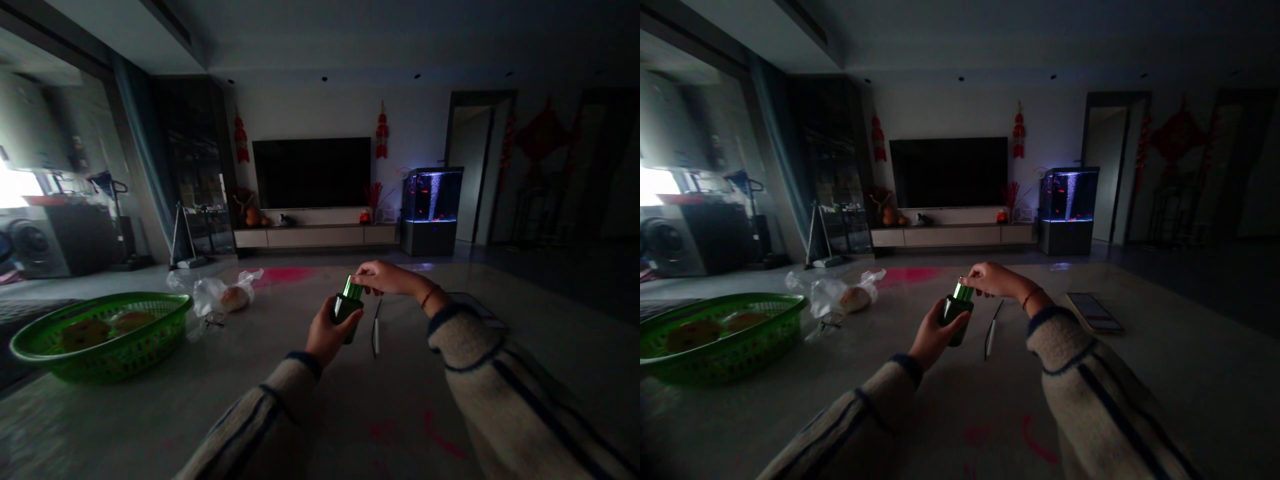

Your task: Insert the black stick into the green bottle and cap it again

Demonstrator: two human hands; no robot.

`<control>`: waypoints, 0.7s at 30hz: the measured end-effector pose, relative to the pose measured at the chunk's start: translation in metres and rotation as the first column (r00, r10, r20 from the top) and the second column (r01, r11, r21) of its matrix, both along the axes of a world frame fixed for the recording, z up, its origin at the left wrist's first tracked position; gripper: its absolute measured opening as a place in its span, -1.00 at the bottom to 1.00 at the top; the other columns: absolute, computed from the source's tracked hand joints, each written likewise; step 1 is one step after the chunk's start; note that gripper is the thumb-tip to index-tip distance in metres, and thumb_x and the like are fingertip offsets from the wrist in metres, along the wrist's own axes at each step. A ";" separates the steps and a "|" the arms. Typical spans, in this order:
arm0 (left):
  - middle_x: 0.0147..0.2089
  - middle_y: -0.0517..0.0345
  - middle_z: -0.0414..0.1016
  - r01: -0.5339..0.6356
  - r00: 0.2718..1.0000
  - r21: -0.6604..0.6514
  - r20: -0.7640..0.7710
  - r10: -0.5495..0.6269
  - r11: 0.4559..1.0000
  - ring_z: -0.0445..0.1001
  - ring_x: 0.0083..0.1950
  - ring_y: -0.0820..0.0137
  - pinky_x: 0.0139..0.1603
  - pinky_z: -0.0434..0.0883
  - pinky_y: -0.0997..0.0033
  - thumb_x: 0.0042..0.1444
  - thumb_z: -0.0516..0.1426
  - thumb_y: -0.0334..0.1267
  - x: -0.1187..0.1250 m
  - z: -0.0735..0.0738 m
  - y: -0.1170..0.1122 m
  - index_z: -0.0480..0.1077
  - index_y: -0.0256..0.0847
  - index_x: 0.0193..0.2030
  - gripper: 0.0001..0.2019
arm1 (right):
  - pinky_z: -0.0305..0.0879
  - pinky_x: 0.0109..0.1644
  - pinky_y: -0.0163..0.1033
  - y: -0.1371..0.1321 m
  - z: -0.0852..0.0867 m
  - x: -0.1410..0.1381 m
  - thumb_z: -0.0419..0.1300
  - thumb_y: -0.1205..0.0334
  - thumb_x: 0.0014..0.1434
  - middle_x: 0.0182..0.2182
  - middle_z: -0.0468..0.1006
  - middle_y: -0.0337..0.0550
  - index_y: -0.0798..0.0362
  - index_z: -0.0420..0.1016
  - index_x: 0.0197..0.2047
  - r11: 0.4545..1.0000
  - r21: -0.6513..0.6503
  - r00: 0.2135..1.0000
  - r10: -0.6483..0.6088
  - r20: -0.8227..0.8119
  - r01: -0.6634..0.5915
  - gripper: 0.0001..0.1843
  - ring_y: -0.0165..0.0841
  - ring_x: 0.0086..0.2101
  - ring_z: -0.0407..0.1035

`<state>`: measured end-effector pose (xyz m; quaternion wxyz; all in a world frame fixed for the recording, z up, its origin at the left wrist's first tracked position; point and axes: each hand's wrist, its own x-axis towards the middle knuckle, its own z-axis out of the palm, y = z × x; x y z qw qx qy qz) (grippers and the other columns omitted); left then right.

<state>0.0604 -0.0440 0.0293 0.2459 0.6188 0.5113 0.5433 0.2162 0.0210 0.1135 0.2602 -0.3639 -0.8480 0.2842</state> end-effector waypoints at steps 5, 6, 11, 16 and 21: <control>-0.41 0.17 0.41 0.030 0.999 0.022 0.036 -0.031 0.999 0.39 -0.40 0.44 -0.41 0.33 0.48 -0.20 0.23 -0.01 -0.001 -0.004 0.004 0.32 -0.25 -0.16 -0.51 | 0.16 -0.57 -0.38 -0.002 0.001 0.000 0.14 -0.13 -0.02 -0.59 0.38 -0.24 0.14 0.34 -0.34 1.000 -0.018 1.000 0.015 0.005 -0.015 -0.55 -0.52 -0.63 0.22; -0.40 0.17 0.41 0.038 0.998 0.026 0.042 -0.039 0.999 0.39 -0.39 0.43 -0.40 0.34 0.48 -0.21 0.23 -0.01 -0.002 -0.005 0.005 0.32 -0.25 -0.15 -0.51 | 0.16 -0.57 -0.38 -0.002 0.001 0.000 0.14 -0.12 -0.01 -0.58 0.38 -0.24 0.14 0.34 -0.34 1.000 -0.019 1.000 0.019 0.003 -0.019 -0.56 -0.52 -0.63 0.22; -0.33 0.12 0.44 0.059 0.998 0.012 0.037 -0.059 0.998 0.42 -0.33 0.40 -0.36 0.36 0.45 -0.23 0.26 -0.03 -0.005 -0.009 0.010 0.29 -0.25 -0.10 -0.45 | 0.16 -0.55 -0.38 -0.002 0.001 0.001 0.15 -0.07 -0.01 -0.58 0.38 -0.25 0.15 0.35 -0.32 0.999 -0.023 0.999 0.042 0.005 -0.042 -0.59 -0.52 -0.61 0.23; -0.30 0.11 0.45 0.077 0.996 0.002 0.049 -0.077 0.997 0.44 -0.32 0.39 -0.36 0.38 0.45 -0.24 0.27 -0.05 -0.006 -0.012 0.013 0.28 -0.24 -0.06 -0.42 | 0.16 -0.54 -0.39 -0.002 0.000 0.000 0.15 0.00 0.01 -0.58 0.38 -0.26 0.15 0.34 -0.31 0.998 -0.036 0.999 0.053 0.011 -0.053 -0.66 -0.53 -0.61 0.23; -0.31 0.11 0.47 0.042 0.997 0.008 0.072 -0.043 0.999 0.46 -0.33 0.39 -0.35 0.39 0.44 -0.27 0.29 -0.11 -0.004 -0.012 0.012 0.30 -0.22 -0.09 -0.44 | 0.16 -0.52 -0.38 -0.001 -0.001 0.001 0.16 0.06 0.02 -0.57 0.39 -0.25 0.15 0.35 -0.28 0.998 -0.033 0.998 0.061 0.004 -0.060 -0.69 -0.51 -0.60 0.24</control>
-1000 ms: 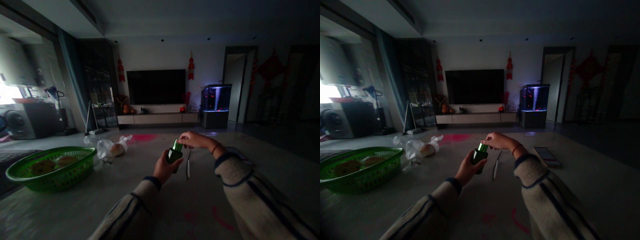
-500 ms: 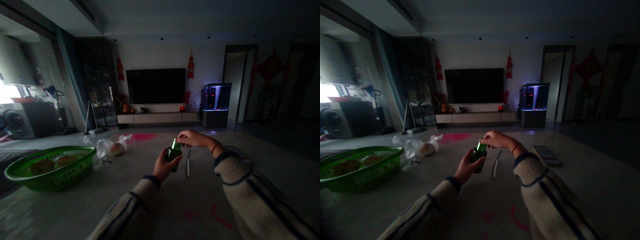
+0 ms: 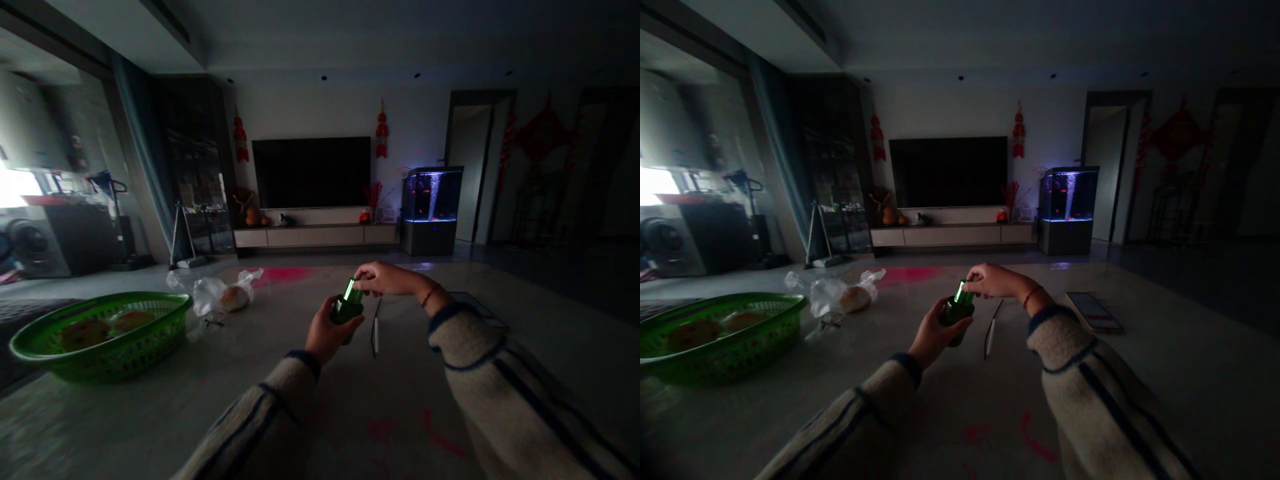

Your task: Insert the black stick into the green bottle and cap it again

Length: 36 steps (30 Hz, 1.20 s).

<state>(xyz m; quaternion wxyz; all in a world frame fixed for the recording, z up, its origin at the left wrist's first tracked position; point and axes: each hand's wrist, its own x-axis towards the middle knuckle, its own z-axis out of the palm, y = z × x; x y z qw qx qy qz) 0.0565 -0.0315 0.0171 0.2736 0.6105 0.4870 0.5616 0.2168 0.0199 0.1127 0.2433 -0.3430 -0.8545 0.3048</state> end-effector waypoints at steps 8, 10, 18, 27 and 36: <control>-0.27 0.10 0.49 -0.045 0.999 0.017 -0.023 0.046 0.999 0.47 -0.32 0.39 -0.34 0.40 0.45 -0.32 0.32 -0.16 -0.004 0.000 0.000 0.30 -0.19 -0.08 -0.43 | 0.20 -0.47 -0.38 -0.002 0.002 0.001 0.17 0.16 0.02 -0.50 0.43 -0.21 0.17 0.36 -0.14 0.999 0.034 0.998 0.030 0.046 -0.031 -0.66 -0.52 -0.56 0.25; -0.27 0.10 0.48 -0.046 0.999 0.007 -0.013 0.046 0.999 0.47 -0.33 0.40 -0.34 0.40 0.45 -0.33 0.32 -0.16 -0.004 0.000 0.000 0.30 -0.19 -0.08 -0.41 | 0.20 -0.46 -0.38 -0.002 0.003 0.001 0.17 0.20 0.02 -0.49 0.43 -0.21 0.17 0.35 -0.09 0.996 0.064 0.997 0.057 0.057 -0.060 -0.63 -0.52 -0.56 0.25; -0.25 0.10 0.45 0.010 0.999 0.021 -0.040 -0.009 1.000 0.46 -0.28 0.38 -0.30 0.40 0.42 -0.27 0.29 -0.10 -0.006 -0.003 0.003 0.26 -0.20 -0.05 -0.41 | 0.26 -0.24 -0.29 -0.001 0.002 0.006 0.18 0.35 -0.03 -0.29 0.45 -0.14 0.09 0.32 0.01 0.979 0.131 0.987 0.145 0.070 -0.154 -0.53 -0.42 -0.33 0.33; -0.27 0.10 0.45 -0.010 0.997 0.039 -0.072 0.013 0.999 0.45 -0.26 0.36 -0.25 0.39 0.38 -0.25 0.28 -0.07 -0.006 -0.005 0.006 0.26 -0.21 -0.05 -0.41 | 0.25 -0.25 -0.28 0.007 -0.003 -0.001 0.17 -0.01 0.02 -0.31 0.42 -0.13 0.12 0.22 0.01 0.990 0.131 0.996 -0.041 -0.075 0.050 -0.45 -0.40 -0.34 0.33; -0.24 0.08 0.46 0.022 0.998 0.027 -0.066 -0.021 0.999 0.45 -0.26 0.36 -0.26 0.39 0.38 -0.27 0.29 -0.07 -0.009 -0.009 0.009 0.26 -0.20 -0.04 -0.40 | 0.28 -0.27 -0.30 0.008 -0.002 -0.001 0.25 0.20 -0.04 -0.37 0.40 -0.20 0.12 0.28 -0.09 0.986 0.164 0.993 0.027 -0.111 -0.008 -0.56 -0.46 -0.39 0.32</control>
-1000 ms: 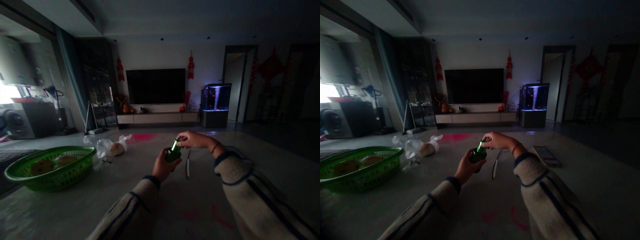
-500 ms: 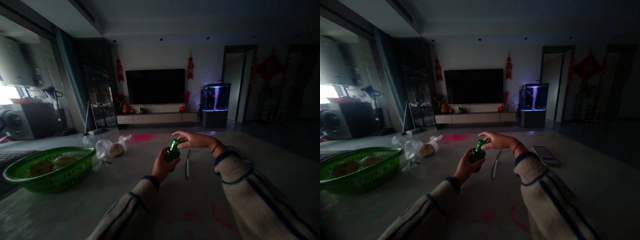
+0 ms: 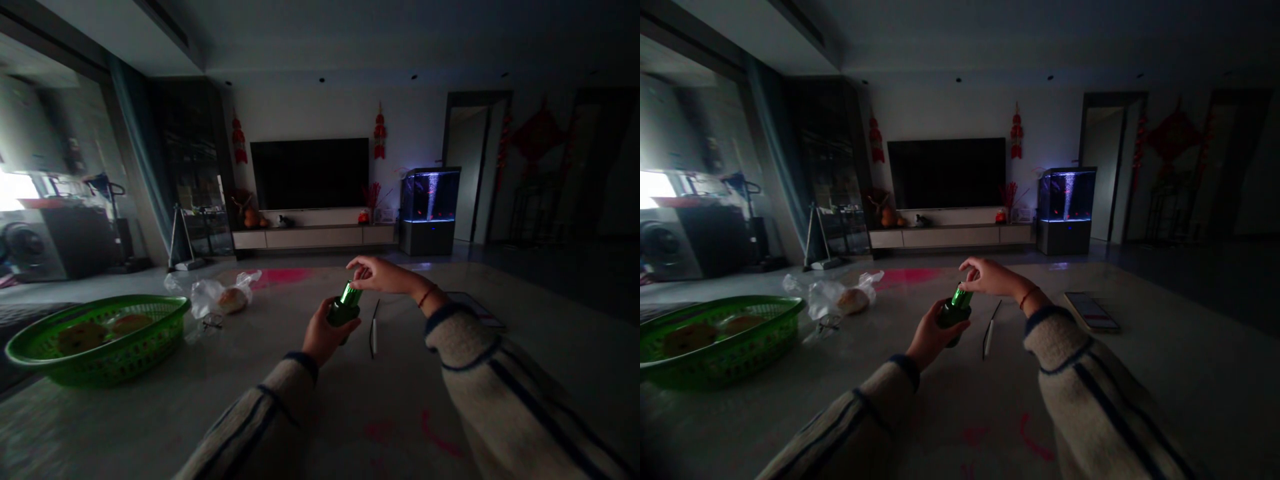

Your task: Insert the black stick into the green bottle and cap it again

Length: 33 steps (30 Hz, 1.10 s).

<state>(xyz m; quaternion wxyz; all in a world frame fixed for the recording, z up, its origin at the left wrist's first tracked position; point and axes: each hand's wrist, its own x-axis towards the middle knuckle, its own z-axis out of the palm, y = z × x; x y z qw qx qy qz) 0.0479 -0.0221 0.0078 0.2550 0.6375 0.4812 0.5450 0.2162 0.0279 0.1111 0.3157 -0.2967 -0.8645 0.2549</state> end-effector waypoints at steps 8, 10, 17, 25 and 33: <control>-0.25 0.09 0.45 -0.024 0.999 0.008 -0.033 0.024 1.000 0.44 -0.24 0.35 -0.22 0.37 0.37 -0.28 0.29 -0.06 -0.003 0.000 -0.001 0.28 -0.20 -0.05 -0.40 | 0.29 -0.07 -0.19 -0.001 0.001 0.003 0.26 0.38 -0.11 -0.27 0.42 -0.14 0.11 0.29 -0.13 0.992 -0.030 0.992 0.124 -0.020 -0.125 -0.58 -0.41 -0.24 0.35; -0.26 0.09 0.45 -0.024 0.999 0.008 -0.026 0.024 1.000 0.44 -0.26 0.36 -0.24 0.37 0.38 -0.28 0.29 -0.07 -0.002 0.001 -0.001 0.28 -0.19 -0.05 -0.40 | 0.27 -0.03 -0.18 -0.001 0.001 0.003 0.27 0.38 -0.12 -0.23 0.42 -0.13 0.11 0.30 -0.14 0.989 -0.023 0.989 0.145 -0.028 -0.146 -0.57 -0.40 -0.19 0.33; -0.27 0.08 0.45 -0.041 0.999 0.000 -0.034 0.041 0.999 0.44 -0.27 0.36 -0.27 0.38 0.38 -0.28 0.29 -0.08 0.001 0.004 -0.002 0.28 -0.22 -0.05 -0.40 | 0.31 -0.19 -0.23 0.003 -0.002 0.000 0.25 0.12 -0.04 -0.34 0.41 -0.13 0.15 0.33 -0.14 0.999 0.001 0.999 -0.039 0.024 0.039 -0.59 -0.41 -0.32 0.34; -0.26 0.11 0.45 -0.021 1.000 -0.009 -0.006 0.021 1.000 0.44 -0.29 0.39 -0.29 0.39 0.42 -0.29 0.29 -0.08 0.001 0.003 -0.002 0.28 -0.20 -0.06 -0.40 | 0.31 -0.12 -0.22 -0.004 0.003 0.004 0.24 0.33 -0.06 -0.22 0.45 -0.09 0.13 0.33 -0.12 0.994 0.030 0.993 0.106 0.056 -0.108 -0.62 -0.40 -0.24 0.36; -0.26 0.10 0.46 -0.032 0.999 0.002 -0.019 0.032 0.999 0.44 -0.27 0.37 -0.25 0.38 0.39 -0.29 0.30 -0.08 0.000 0.000 -0.001 0.29 -0.19 -0.06 -0.41 | 0.23 0.05 -0.15 -0.007 0.005 0.005 0.27 0.37 -0.13 -0.12 0.43 -0.04 0.13 0.32 -0.09 0.988 0.031 0.988 0.151 0.035 -0.152 -0.53 -0.35 -0.12 0.33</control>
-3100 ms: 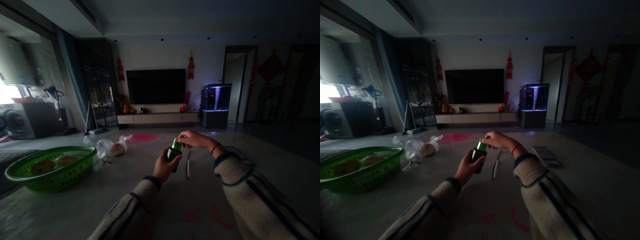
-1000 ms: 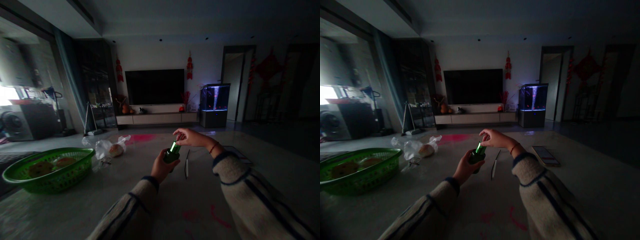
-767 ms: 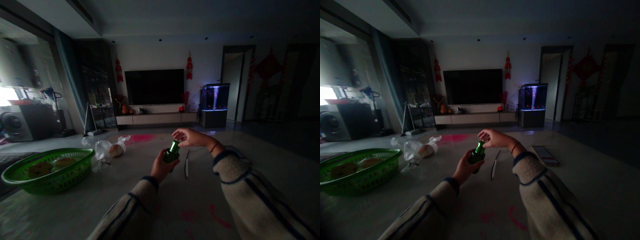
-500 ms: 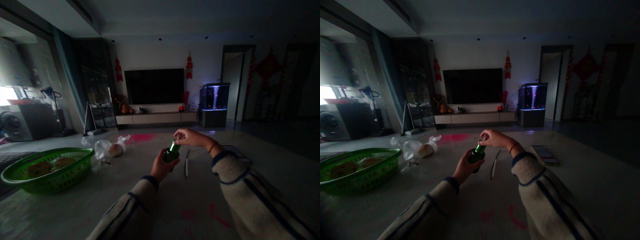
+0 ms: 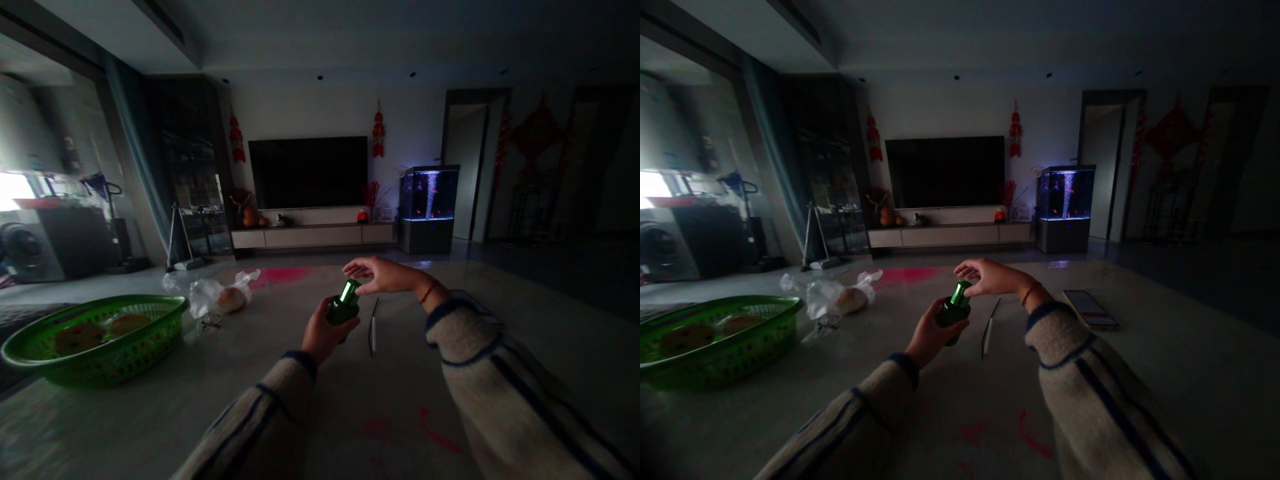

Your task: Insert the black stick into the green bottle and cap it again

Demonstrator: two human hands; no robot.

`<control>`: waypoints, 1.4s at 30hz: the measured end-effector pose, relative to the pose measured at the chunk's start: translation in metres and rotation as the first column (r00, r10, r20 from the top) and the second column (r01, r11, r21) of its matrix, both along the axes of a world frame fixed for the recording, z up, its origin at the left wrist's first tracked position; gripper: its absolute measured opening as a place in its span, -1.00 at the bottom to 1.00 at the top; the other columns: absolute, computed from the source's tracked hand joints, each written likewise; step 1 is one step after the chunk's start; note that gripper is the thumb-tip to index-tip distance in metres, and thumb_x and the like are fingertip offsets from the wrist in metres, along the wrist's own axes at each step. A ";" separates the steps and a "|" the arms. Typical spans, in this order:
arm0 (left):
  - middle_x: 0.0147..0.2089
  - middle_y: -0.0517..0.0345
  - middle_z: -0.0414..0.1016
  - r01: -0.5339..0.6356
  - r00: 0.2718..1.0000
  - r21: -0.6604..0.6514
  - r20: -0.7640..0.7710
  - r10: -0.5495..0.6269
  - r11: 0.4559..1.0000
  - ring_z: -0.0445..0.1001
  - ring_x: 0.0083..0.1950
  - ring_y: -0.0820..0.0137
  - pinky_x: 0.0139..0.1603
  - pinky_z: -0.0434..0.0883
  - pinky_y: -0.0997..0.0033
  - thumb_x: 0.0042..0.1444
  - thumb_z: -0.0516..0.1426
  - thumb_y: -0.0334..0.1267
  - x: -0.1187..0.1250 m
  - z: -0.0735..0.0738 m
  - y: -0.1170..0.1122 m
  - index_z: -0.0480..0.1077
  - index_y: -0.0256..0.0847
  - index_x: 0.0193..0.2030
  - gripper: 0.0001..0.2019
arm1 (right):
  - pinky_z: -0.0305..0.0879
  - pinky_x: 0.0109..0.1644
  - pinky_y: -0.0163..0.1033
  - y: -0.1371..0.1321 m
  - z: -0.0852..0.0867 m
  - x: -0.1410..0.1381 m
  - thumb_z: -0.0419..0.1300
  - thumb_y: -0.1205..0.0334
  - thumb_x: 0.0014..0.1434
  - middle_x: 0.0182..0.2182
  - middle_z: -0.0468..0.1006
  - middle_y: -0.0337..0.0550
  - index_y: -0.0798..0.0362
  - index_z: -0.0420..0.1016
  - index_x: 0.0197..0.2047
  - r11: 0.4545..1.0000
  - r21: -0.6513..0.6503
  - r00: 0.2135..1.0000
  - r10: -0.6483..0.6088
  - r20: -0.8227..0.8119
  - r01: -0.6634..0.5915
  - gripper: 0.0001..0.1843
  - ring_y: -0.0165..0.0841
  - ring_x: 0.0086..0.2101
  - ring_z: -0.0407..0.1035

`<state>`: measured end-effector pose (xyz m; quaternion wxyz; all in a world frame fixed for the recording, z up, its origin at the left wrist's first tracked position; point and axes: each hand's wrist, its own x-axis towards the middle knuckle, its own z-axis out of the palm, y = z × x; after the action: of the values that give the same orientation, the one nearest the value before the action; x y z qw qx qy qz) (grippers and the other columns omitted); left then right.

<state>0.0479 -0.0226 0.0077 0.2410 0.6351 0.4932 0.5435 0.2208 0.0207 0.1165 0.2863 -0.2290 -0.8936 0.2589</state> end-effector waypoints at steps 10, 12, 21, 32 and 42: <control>-0.25 0.09 0.45 -0.004 0.999 0.014 -0.035 0.004 1.000 0.44 -0.26 0.36 -0.26 0.37 0.39 -0.28 0.29 -0.07 -0.002 -0.002 0.002 0.28 -0.20 -0.05 -0.40 | 0.32 -0.15 -0.20 0.008 -0.004 -0.002 0.25 0.21 -0.05 -0.29 0.45 -0.07 0.18 0.34 -0.15 0.994 -0.013 0.994 -0.111 0.015 0.111 -0.61 -0.37 -0.28 0.36; -0.25 0.09 0.45 -0.004 1.000 0.016 -0.023 0.005 1.000 0.44 -0.25 0.36 -0.25 0.37 0.39 -0.28 0.29 -0.08 -0.002 -0.002 0.001 0.28 -0.20 -0.05 -0.40 | 0.32 -0.13 -0.20 0.007 -0.003 -0.001 0.24 0.25 -0.05 -0.26 0.46 -0.07 0.17 0.34 -0.14 0.998 -0.024 0.998 -0.063 0.008 0.063 -0.62 -0.38 -0.26 0.37; -0.27 0.11 0.43 0.028 1.000 -0.044 -0.004 -0.028 0.999 0.43 -0.31 0.40 -0.32 0.39 0.43 -0.26 0.28 -0.07 0.002 0.005 -0.004 0.23 -0.22 -0.04 -0.39 | 0.29 -0.11 -0.20 0.010 -0.004 -0.002 0.14 0.12 0.07 -0.25 0.49 -0.05 0.14 0.39 -0.18 0.989 -0.042 0.988 -0.142 -0.060 0.140 -0.70 -0.35 -0.22 0.37; -0.27 0.11 0.44 0.029 0.999 -0.024 -0.012 -0.030 0.999 0.43 -0.32 0.41 -0.33 0.38 0.44 -0.25 0.27 -0.05 0.003 0.004 -0.003 0.25 -0.23 -0.04 -0.40 | 0.27 -0.28 -0.30 0.009 -0.003 0.000 0.19 0.14 0.01 -0.41 0.49 -0.13 0.17 0.43 -0.23 0.985 -0.001 0.985 -0.170 0.019 0.171 -0.70 -0.42 -0.39 0.35; -0.25 0.08 0.45 0.051 0.998 0.007 -0.023 -0.051 0.999 0.44 -0.24 0.36 -0.22 0.38 0.37 -0.26 0.28 -0.07 0.001 0.002 0.000 0.26 -0.23 -0.05 -0.40 | 0.27 -0.35 -0.32 0.002 0.001 0.000 0.17 0.12 0.02 -0.45 0.48 -0.14 0.18 0.44 -0.28 0.988 -0.045 0.988 -0.145 0.044 0.147 -0.72 -0.44 -0.45 0.33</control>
<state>0.0490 -0.0225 0.0095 0.2468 0.6545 0.4774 0.5317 0.2210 0.0226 0.1179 0.2808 -0.3060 -0.8736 0.2538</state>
